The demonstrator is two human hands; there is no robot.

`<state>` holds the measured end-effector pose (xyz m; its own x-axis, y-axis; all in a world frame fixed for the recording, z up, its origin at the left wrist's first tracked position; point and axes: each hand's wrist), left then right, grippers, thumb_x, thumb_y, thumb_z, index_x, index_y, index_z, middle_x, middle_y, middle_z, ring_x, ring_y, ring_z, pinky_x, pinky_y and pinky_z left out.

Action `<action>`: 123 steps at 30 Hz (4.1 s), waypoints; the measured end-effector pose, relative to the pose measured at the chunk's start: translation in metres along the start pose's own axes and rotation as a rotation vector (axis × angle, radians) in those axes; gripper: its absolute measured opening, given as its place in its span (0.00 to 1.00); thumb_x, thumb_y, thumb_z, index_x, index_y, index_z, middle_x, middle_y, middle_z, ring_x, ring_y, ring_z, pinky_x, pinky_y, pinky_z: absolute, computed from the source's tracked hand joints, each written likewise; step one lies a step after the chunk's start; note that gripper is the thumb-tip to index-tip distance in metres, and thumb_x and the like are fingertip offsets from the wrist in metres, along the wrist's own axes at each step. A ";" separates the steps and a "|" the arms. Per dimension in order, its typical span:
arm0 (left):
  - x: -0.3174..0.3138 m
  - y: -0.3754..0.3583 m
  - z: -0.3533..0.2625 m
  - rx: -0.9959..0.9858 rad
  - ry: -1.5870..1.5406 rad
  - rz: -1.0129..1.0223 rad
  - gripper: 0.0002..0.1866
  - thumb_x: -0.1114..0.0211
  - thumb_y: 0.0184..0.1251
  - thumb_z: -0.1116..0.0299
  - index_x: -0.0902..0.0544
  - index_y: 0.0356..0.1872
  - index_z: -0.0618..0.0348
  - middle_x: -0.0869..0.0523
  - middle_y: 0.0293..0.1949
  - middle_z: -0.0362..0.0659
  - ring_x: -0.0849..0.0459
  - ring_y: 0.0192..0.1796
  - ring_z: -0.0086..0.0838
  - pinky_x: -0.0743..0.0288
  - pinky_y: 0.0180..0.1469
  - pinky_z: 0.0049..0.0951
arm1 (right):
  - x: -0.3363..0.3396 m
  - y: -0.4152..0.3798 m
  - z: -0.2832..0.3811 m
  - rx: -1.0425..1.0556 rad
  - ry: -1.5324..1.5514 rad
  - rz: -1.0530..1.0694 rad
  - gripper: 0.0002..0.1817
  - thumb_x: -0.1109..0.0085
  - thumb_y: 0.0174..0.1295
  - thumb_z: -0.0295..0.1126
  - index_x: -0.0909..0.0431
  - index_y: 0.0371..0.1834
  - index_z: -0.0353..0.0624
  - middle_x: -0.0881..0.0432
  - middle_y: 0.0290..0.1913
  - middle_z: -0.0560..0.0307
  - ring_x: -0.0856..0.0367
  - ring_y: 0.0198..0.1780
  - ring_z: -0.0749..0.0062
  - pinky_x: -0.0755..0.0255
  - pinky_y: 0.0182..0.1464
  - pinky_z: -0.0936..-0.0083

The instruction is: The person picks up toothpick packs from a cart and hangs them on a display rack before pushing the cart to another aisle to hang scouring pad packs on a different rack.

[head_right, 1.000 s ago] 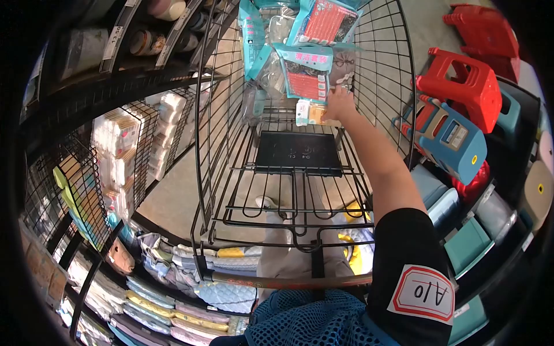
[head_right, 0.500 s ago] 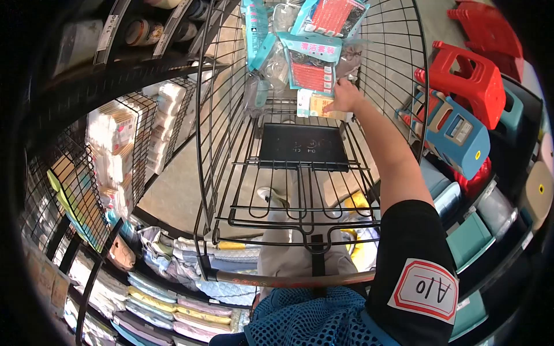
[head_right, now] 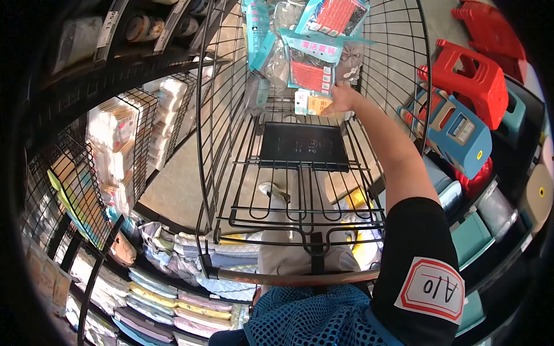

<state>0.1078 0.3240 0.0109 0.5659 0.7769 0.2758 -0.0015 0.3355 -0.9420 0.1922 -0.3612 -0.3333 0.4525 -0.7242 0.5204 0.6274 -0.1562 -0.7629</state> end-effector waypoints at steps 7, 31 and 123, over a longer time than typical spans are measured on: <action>0.002 0.000 0.000 -0.023 0.014 0.010 0.18 0.44 0.70 0.61 0.27 0.56 0.58 0.20 0.39 0.39 0.22 0.39 0.23 0.27 0.39 0.25 | -0.003 0.001 -0.011 0.129 0.015 0.022 0.46 0.27 0.38 0.54 0.32 0.62 0.46 0.27 0.58 0.39 0.32 0.62 0.47 0.37 0.63 0.63; 0.011 0.044 -0.011 -0.398 -0.036 0.113 0.17 0.43 0.69 0.62 0.27 0.55 0.58 0.19 0.37 0.39 0.22 0.37 0.22 0.27 0.38 0.23 | 0.150 -0.103 0.062 -0.365 0.443 0.802 0.46 0.30 0.45 0.55 0.38 0.68 0.54 0.32 0.66 0.53 0.36 0.67 0.59 0.38 0.62 0.51; 0.305 -0.159 -0.288 -1.242 -1.510 0.958 0.43 0.58 0.63 0.29 0.32 0.63 0.59 0.23 0.55 0.52 0.22 0.54 0.48 0.25 0.53 0.52 | 0.157 -0.231 0.793 0.835 1.297 -0.077 0.27 0.49 0.68 0.41 0.42 0.64 0.40 0.26 0.55 0.54 0.24 0.52 0.69 0.26 0.50 0.69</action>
<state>0.5178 0.3539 0.1897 -0.1797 0.3772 -0.9085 0.9281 -0.2410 -0.2836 0.6202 0.0941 0.2289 -0.1623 -0.8678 -0.4696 0.9865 -0.1324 -0.0962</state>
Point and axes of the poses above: each hand's wrist, its own y-axis towards the middle knuckle, its own x-axis out of the back of the hand, z = x × y
